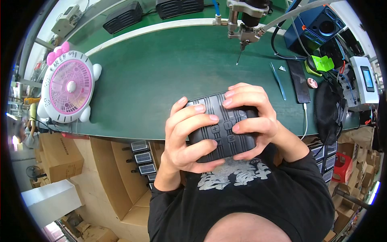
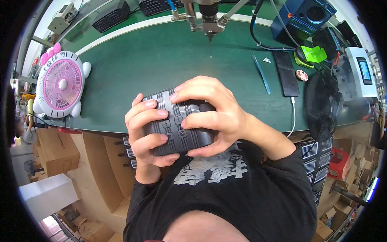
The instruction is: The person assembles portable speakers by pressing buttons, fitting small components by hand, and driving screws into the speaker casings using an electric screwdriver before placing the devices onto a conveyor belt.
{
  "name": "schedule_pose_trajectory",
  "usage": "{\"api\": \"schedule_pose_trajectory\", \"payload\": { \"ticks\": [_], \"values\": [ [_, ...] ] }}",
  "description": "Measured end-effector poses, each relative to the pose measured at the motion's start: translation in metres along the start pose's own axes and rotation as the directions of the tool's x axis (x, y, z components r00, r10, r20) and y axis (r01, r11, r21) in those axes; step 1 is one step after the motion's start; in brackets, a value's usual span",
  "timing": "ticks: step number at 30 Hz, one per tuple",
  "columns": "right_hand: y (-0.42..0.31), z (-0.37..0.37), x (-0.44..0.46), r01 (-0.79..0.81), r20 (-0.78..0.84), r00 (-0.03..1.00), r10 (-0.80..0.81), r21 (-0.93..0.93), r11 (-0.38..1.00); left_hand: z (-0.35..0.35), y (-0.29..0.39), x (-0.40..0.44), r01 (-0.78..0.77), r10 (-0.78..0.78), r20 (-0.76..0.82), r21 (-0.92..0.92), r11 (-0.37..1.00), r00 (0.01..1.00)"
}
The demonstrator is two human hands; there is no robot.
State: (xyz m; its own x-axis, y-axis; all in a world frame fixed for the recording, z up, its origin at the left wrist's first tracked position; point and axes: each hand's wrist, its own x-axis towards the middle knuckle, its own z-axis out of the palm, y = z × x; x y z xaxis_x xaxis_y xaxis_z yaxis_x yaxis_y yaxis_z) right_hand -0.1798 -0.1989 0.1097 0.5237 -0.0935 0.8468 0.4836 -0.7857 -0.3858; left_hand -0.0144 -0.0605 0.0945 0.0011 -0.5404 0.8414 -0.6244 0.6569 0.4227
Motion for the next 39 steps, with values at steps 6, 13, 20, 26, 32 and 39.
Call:
{"api": "schedule_pose_trajectory", "payload": {
  "ticks": [6, 13, 20, 26, 32, 39],
  "values": [
    [0.000, -0.003, 0.003, -0.007, 0.035, 0.999, 0.007, -0.019, 1.000, 0.000, -0.001, 0.001, -0.018, 0.017, 0.026, 0.022, 1.000, 1.000],
    [-0.002, -0.006, 0.009, 0.011, 0.063, 0.998, -0.009, -0.030, 0.999, -0.001, -0.001, 0.000, -0.006, 0.006, 0.021, 0.006, 1.000, 1.000],
    [0.002, -0.005, 0.012, 0.064, 0.080, 0.995, -0.061, -0.026, 0.998, -0.010, -0.001, 0.010, -0.015, 0.012, 0.076, 0.041, 0.999, 0.997],
    [0.005, -0.008, 0.013, 0.087, 0.108, 0.991, -0.082, -0.042, 0.995, -0.012, 0.000, 0.014, -0.050, 0.037, 0.122, 0.104, 0.993, 0.992],
    [0.005, -0.012, 0.013, 0.090, 0.149, 0.986, -0.076, -0.088, 0.992, -0.010, -0.003, 0.011, -0.058, 0.048, 0.110, 0.090, 0.994, 0.993],
    [0.009, -0.009, 0.012, 0.135, 0.116, 0.985, -0.128, -0.058, 0.989, -0.007, -0.004, 0.008, -0.055, 0.048, 0.083, 0.090, 0.994, 0.995]
  ]
}}
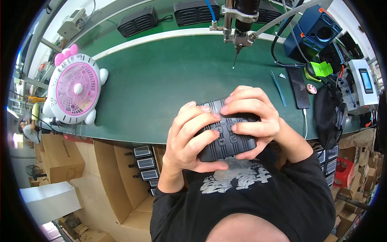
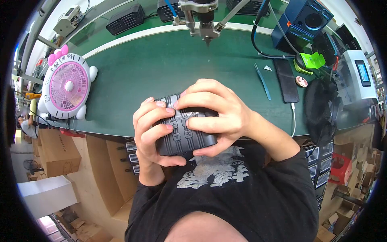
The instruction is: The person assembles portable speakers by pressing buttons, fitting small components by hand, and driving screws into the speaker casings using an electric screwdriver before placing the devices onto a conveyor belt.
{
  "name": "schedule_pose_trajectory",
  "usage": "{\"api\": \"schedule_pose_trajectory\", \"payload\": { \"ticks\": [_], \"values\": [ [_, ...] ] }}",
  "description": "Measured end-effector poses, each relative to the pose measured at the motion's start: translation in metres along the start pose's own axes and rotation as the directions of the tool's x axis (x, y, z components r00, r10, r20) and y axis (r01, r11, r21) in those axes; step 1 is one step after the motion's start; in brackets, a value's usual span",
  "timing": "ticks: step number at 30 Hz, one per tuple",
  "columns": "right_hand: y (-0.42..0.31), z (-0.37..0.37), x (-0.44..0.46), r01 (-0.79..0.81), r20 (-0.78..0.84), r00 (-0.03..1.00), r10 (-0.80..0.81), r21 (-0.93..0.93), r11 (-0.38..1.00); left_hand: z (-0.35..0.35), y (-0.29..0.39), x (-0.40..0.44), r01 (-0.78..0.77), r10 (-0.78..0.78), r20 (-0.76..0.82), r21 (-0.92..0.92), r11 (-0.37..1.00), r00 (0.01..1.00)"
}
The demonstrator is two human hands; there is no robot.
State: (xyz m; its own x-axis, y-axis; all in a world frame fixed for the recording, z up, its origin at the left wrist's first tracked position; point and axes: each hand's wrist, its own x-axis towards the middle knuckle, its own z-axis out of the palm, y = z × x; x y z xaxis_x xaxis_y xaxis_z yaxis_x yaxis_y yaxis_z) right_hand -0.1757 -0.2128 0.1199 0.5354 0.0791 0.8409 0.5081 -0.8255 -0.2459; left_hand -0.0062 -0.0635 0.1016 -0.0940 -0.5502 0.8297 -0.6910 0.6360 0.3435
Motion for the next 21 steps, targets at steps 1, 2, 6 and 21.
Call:
{"api": "schedule_pose_trajectory", "payload": {
  "ticks": [1, 2, 6, 21],
  "values": [
    [0.000, 0.000, 0.000, 0.004, 0.002, 1.000, -0.004, 0.000, 1.000, 0.000, 0.000, 0.000, 0.000, 0.000, -0.008, -0.004, 1.000, 1.000],
    [0.000, 0.000, 0.000, 0.008, 0.006, 1.000, -0.008, 0.000, 1.000, 0.000, 0.000, 0.000, -0.001, 0.001, -0.008, -0.004, 1.000, 1.000],
    [0.002, 0.004, -0.003, 0.005, -0.028, 1.000, -0.005, 0.021, 1.000, -0.001, 0.001, 0.001, -0.002, 0.002, 0.008, 0.008, 1.000, 1.000],
    [-0.019, -0.031, 0.037, -0.723, 0.321, 0.691, 0.648, 0.292, 0.627, 0.024, -0.012, -0.018, 0.015, -0.059, -0.165, -0.257, 0.966, 0.984]
  ]
}}
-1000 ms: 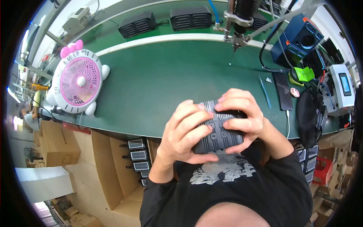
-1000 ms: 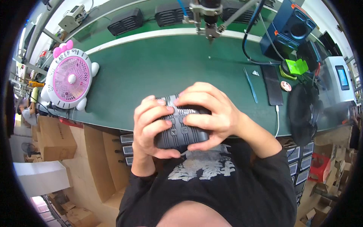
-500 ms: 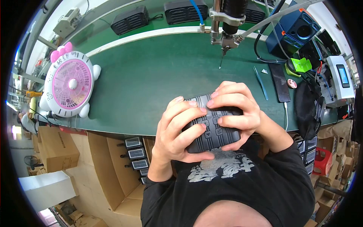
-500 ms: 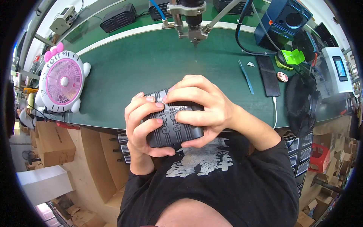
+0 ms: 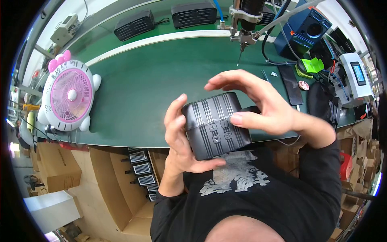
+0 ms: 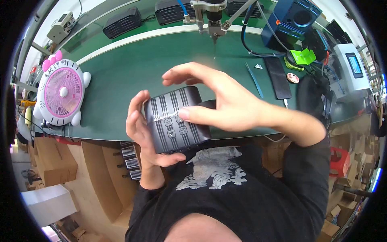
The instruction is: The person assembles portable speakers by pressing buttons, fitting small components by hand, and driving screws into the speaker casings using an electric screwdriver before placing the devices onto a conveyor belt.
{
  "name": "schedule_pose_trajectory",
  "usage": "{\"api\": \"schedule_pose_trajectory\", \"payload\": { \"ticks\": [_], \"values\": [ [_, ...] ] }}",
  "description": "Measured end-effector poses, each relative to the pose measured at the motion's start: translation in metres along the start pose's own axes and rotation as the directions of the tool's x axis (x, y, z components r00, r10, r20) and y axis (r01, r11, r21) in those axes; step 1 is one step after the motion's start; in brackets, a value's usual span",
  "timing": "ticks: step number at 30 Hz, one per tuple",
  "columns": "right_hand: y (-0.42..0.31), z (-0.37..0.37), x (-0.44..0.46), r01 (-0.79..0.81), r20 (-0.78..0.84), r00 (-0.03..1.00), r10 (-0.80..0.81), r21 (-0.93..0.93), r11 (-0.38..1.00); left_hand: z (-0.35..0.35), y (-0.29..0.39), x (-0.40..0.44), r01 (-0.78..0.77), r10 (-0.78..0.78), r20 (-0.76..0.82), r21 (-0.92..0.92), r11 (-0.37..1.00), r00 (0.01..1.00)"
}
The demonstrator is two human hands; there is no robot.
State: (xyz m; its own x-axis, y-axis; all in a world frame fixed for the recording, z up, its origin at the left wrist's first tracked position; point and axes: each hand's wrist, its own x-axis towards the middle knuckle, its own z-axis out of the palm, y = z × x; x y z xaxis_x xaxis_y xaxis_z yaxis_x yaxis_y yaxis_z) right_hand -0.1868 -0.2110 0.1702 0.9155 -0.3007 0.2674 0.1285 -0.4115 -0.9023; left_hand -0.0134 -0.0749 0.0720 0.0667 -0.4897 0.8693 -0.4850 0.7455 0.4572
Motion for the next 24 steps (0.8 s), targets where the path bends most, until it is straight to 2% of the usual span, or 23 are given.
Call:
{"api": "schedule_pose_trajectory", "payload": {
  "ticks": [1, 2, 4, 5, 7, 8, 11, 12, 14, 16, 18, 22, 24],
  "values": [
    [-0.001, -0.005, 0.004, -0.081, 0.092, 0.992, 0.081, -0.001, 0.997, 0.002, 0.000, -0.005, 0.079, -0.080, -0.012, -0.066, 0.995, 0.997],
    [-0.004, -0.007, 0.006, -0.099, 0.143, 0.983, 0.117, -0.130, 0.987, 0.003, -0.002, -0.009, 0.156, -0.159, -0.018, -0.133, 0.979, 0.987],
    [-0.011, -0.010, 0.010, -0.238, 0.214, 0.936, 0.280, -0.200, 0.950, 0.004, -0.003, -0.011, 0.155, -0.160, -0.013, -0.169, 0.973, 0.987],
    [-0.018, -0.012, 0.014, -0.247, 0.203, 0.936, 0.287, -0.203, 0.948, 0.003, -0.001, -0.011, 0.176, -0.179, -0.005, -0.136, 0.975, 0.984],
    [-0.034, -0.016, 0.025, -0.445, 0.268, 0.807, 0.527, -0.313, 0.839, 0.003, 0.002, -0.013, 0.199, -0.199, 0.006, -0.113, 0.974, 0.980],
    [-0.035, -0.017, 0.029, -0.452, 0.261, 0.805, 0.533, -0.312, 0.835, 0.003, 0.002, -0.014, 0.199, -0.200, 0.005, -0.106, 0.974, 0.980],
    [-0.042, -0.021, 0.041, -0.538, 0.326, 0.695, 0.641, -0.357, 0.764, 0.005, 0.002, -0.015, 0.197, -0.199, -0.004, -0.122, 0.973, 0.980],
    [-0.047, -0.019, 0.045, -0.546, 0.320, 0.692, 0.647, -0.354, 0.759, 0.005, 0.002, -0.015, 0.193, -0.197, -0.016, -0.139, 0.971, 0.980],
    [-0.054, -0.018, 0.052, -0.523, 0.302, 0.632, 0.714, -0.514, 0.680, 0.005, 0.002, -0.015, 0.198, -0.201, -0.014, -0.136, 0.971, 0.979],
    [-0.061, -0.014, 0.056, -0.531, 0.293, 0.623, 0.725, -0.521, 0.668, 0.005, 0.003, -0.015, 0.203, -0.206, -0.016, -0.131, 0.970, 0.978],
    [-0.070, -0.012, 0.062, -0.536, 0.255, 0.556, 0.791, -0.617, 0.576, 0.004, 0.003, -0.014, 0.203, -0.206, -0.023, -0.097, 0.974, 0.978],
    [-0.076, -0.007, 0.069, -0.519, 0.236, 0.512, 0.826, -0.681, 0.517, 0.005, 0.004, -0.011, 0.191, -0.194, -0.031, -0.094, 0.977, 0.980],
    [-0.077, -0.005, 0.071, -0.562, 0.213, 0.482, 0.850, -0.669, 0.487, 0.005, 0.007, -0.010, 0.217, -0.219, -0.024, -0.065, 0.974, 0.975]
  ]
}}
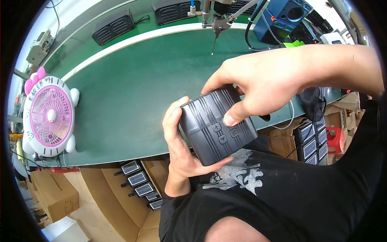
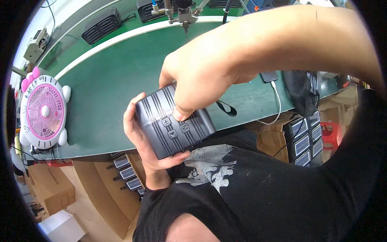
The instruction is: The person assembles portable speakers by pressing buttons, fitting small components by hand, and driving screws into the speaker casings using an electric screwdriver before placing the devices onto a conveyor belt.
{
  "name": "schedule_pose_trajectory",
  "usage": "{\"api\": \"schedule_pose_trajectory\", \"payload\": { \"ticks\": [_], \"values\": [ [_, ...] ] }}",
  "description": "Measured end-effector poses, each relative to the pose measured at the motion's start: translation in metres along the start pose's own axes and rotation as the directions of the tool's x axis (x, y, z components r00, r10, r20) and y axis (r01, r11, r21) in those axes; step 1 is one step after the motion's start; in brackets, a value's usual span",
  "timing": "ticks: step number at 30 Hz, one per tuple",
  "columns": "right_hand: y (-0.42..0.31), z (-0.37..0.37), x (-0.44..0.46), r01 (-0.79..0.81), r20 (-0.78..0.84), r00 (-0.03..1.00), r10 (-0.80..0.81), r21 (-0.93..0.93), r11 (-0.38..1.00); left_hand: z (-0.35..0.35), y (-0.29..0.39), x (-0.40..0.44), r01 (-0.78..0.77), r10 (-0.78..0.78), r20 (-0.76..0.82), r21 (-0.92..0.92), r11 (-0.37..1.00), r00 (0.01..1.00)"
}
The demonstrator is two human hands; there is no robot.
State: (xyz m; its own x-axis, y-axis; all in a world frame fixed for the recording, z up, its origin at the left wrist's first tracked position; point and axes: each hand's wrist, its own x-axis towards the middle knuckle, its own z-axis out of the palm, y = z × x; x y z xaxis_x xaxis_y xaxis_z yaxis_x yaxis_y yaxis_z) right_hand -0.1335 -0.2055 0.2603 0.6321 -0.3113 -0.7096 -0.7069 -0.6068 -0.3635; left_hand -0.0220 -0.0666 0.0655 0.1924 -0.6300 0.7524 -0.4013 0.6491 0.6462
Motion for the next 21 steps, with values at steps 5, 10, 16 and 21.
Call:
{"api": "schedule_pose_trajectory", "payload": {
  "ticks": [5, 10, 16, 21],
  "values": [
    [-0.007, -0.002, -0.004, -0.016, -0.011, 1.000, 0.016, -0.040, 0.999, 0.001, 0.003, 0.000, 0.023, -0.024, 0.011, 0.018, 1.000, 1.000],
    [-0.010, -0.002, -0.002, -0.018, 0.000, 1.000, 0.018, -0.018, 1.000, 0.001, 0.005, 0.000, 0.014, -0.016, 0.032, 0.050, 0.999, 0.999],
    [0.009, 0.009, 0.001, 0.101, -0.025, 0.995, -0.100, 0.063, 0.993, 0.000, -0.005, -0.009, 0.072, -0.072, 0.008, -0.036, 0.997, 0.997],
    [0.066, 0.059, 0.003, 0.558, -0.555, 0.618, -0.558, -0.191, 0.808, -0.006, -0.005, -0.002, -0.024, 0.021, 0.048, 0.073, 0.997, 0.999]
  ]
}}
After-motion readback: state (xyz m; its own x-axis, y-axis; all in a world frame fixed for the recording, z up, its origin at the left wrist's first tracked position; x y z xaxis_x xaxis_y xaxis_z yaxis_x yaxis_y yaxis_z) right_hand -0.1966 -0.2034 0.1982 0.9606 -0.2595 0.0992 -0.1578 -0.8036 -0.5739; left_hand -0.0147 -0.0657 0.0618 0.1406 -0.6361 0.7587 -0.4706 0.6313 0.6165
